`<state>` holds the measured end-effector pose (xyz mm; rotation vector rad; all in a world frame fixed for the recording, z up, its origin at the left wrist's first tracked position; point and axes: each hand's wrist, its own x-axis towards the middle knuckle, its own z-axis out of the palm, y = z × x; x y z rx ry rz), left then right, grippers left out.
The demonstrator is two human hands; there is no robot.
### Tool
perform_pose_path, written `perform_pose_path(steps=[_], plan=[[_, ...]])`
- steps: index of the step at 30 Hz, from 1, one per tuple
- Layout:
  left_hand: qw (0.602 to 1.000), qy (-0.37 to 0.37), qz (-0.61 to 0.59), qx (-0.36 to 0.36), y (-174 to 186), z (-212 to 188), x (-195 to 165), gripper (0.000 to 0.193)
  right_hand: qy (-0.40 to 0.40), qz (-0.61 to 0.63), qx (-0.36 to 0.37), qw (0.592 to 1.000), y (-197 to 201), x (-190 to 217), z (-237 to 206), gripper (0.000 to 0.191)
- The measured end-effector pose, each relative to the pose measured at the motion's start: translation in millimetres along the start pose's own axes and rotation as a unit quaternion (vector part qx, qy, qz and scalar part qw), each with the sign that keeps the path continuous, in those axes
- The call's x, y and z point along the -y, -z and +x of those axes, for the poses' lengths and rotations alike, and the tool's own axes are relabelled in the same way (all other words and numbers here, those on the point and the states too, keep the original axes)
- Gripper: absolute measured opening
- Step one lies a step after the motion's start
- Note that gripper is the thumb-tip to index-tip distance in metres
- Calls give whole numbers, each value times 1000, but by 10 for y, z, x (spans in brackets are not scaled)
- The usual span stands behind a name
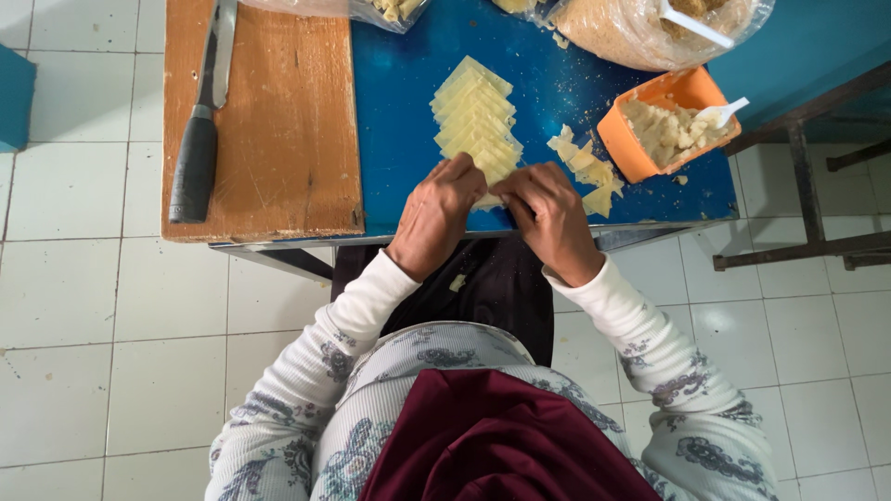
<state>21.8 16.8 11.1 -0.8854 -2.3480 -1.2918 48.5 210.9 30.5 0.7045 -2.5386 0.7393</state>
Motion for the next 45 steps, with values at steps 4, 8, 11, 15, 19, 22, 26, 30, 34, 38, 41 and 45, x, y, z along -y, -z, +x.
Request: perform_pose_path(steps=[4, 8, 11, 15, 19, 22, 26, 30, 34, 38, 41, 45], plan=[[999, 5, -27, 34, 68, -45, -30, 13, 36, -15, 18, 999, 65, 19, -11, 14], [999, -13, -17, 27, 63, -48, -59, 21, 43, -13, 36, 998, 78, 6, 37, 15], [999, -13, -21, 31, 46, -6, -12, 17, 55, -4, 46, 997, 78, -28, 74, 16], [998, -36, -35, 43, 38, 57, 76, 15, 54, 7, 61, 997, 76, -98, 89, 16], [993, 15, -94, 66, 71, 57, 91, 18, 45, 21, 70, 996, 45, -186, 115, 10], [996, -5, -74, 54, 66, 63, 79, 12, -7, 54, 74, 996, 15, -220, 138, 8], [998, -33, -52, 24, 38, 69, 104, 6, -9, 51, 53, 997, 18, -188, 126, 8], [999, -30, -39, 23, 1, 70, 125, 7, -4, 52, 38, 998, 29, -102, 81, 17], [999, -3, -22, 39, 34, 40, 93, 9, 18, 11, 25, 999, 1, -72, 76, 15], [999, -30, -8, 30, 71, 10, 17, 15, 28, -39, 22, 999, -28, -80, 61, 12], [998, -41, 39, 20, 70, 10, -14, 19, 32, -59, -8, 998, -51, -38, 16, 16], [997, -23, 78, 18, 36, 18, -10, 17, 53, -124, -19, 991, -34, 59, -52, 26]])
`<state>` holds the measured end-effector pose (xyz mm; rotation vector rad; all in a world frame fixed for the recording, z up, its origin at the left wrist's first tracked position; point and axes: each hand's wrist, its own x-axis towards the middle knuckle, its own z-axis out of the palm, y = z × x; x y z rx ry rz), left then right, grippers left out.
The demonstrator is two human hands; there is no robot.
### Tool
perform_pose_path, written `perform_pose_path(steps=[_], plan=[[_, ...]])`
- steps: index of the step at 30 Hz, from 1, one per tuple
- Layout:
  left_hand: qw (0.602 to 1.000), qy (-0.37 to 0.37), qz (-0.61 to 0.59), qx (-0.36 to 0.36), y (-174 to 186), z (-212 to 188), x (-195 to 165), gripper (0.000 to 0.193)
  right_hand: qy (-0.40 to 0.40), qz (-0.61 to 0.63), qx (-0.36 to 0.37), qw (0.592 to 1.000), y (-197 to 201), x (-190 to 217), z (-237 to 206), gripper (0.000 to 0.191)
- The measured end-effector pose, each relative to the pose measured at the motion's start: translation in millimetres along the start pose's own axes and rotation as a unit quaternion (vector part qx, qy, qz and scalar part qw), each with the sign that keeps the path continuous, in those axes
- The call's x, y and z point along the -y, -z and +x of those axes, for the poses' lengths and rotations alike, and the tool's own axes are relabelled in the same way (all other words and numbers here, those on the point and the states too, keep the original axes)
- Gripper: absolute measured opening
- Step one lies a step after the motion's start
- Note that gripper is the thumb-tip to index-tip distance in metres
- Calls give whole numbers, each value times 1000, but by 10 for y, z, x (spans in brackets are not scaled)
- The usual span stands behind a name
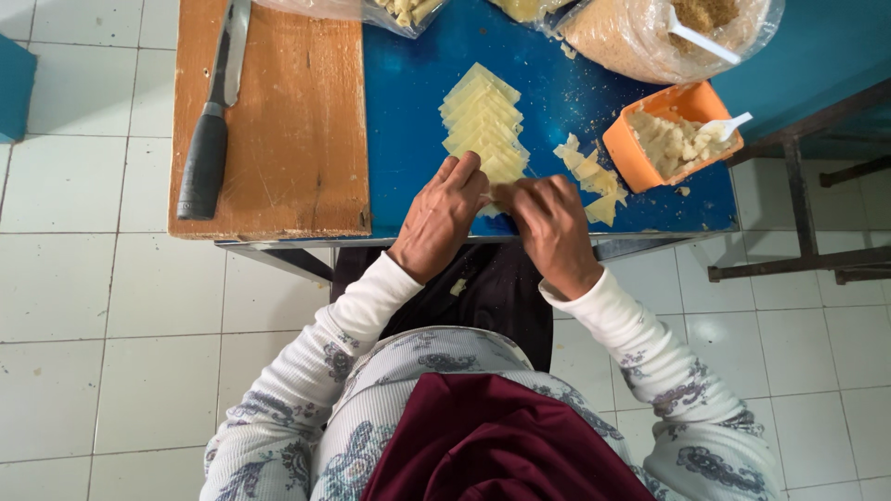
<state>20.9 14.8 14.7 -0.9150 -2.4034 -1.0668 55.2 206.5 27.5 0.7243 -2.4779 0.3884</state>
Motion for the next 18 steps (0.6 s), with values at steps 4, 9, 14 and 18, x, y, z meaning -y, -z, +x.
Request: perform_pose_path(steps=[4, 9, 14, 18], plan=[[1000, -1, 5, -25, -44, -99, -26, 30, 1, -80, 9, 997, 31, 108, -57, 28], [999, 31, 3, -37, -153, -344, -97, 37, -12, -115, 23, 993, -37, 79, -14, 43], [991, -19, 132, -26, -300, -473, -81, 54, -6, -142, 57, 988, -119, -83, 169, 59], [984, -33, 173, -20, -347, -522, -88, 57, -8, -79, 77, 994, -100, -272, 362, 66]])
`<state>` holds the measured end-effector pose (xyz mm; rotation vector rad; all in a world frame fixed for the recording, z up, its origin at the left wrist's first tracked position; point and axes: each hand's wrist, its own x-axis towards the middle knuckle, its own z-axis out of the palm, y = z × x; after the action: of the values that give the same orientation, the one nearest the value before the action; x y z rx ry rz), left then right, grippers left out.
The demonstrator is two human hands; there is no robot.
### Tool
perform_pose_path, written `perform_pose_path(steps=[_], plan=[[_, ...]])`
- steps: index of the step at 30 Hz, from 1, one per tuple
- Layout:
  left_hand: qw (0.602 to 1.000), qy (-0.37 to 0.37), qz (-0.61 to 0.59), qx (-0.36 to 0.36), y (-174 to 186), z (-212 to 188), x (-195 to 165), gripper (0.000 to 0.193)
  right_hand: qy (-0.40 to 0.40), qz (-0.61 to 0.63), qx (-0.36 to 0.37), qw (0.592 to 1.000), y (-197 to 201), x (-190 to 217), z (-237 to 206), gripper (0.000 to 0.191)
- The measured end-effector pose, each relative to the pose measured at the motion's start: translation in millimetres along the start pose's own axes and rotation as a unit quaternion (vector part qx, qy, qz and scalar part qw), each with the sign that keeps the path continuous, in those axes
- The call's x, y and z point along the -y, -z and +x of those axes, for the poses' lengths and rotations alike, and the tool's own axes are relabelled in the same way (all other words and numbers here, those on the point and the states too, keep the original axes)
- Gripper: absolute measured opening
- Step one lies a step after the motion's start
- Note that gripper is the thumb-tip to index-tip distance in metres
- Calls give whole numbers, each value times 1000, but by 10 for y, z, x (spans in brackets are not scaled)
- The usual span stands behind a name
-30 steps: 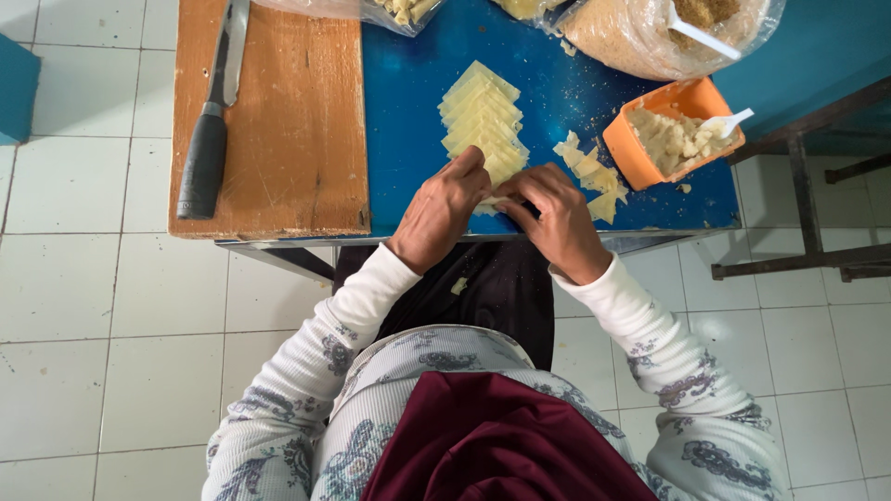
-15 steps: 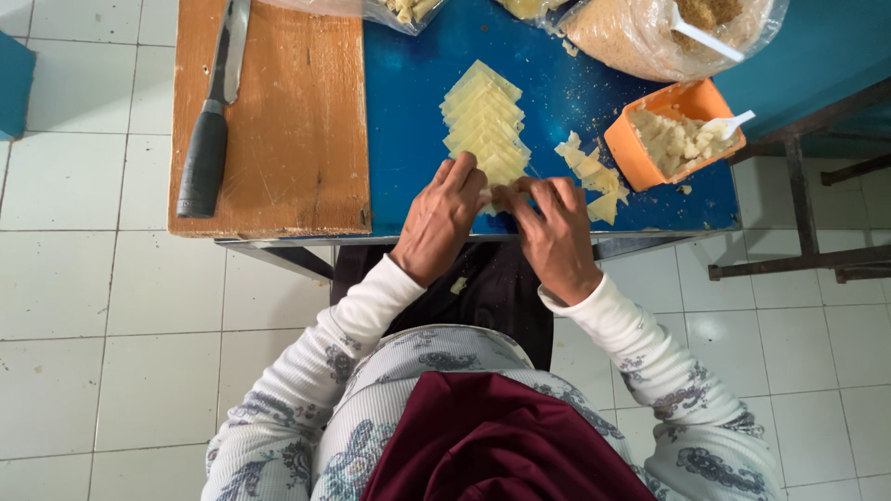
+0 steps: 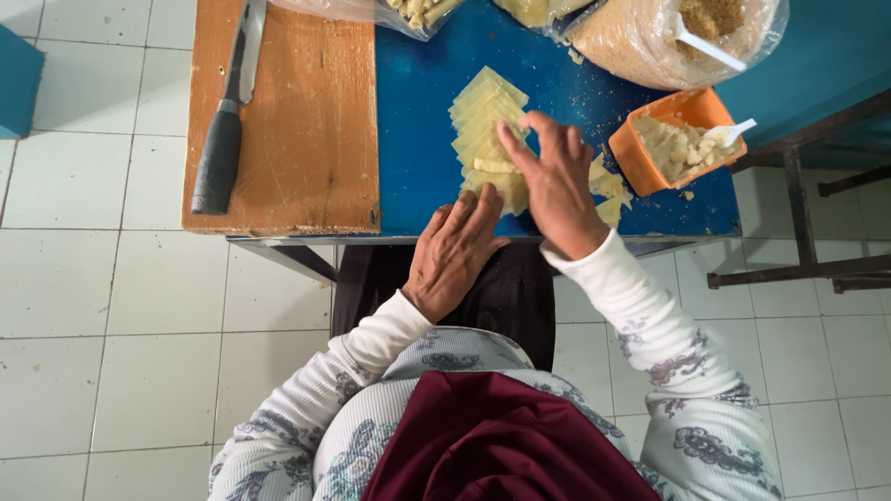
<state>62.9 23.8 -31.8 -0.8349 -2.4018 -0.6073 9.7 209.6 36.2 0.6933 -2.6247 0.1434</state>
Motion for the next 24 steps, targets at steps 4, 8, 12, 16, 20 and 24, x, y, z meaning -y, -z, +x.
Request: perform_pose_path(steps=[4, 8, 12, 16, 20, 24], plan=[[1000, 3, 16, 9, 19, 20, -18, 61, 11, 140, 17, 990, 24, -56, 88, 63], [999, 4, 24, 25, 77, 52, -50, 60, 20, 121, 38, 992, -15, -65, 155, 60], [999, 6, 30, 36, 123, 103, -70, 58, -31, 276, 52, 959, -68, -318, 299, 54], [998, -1, 53, 42, 156, 132, -82, 58, -121, 428, 99, 890, -141, -617, 404, 51], [998, 1, 56, 40, 161, 163, -100, 59, -171, 530, 125, 821, -112, -799, 489, 40], [998, 3, 57, 38, 159, 163, -107, 59, -245, 615, 162, 732, -35, -819, 609, 34]])
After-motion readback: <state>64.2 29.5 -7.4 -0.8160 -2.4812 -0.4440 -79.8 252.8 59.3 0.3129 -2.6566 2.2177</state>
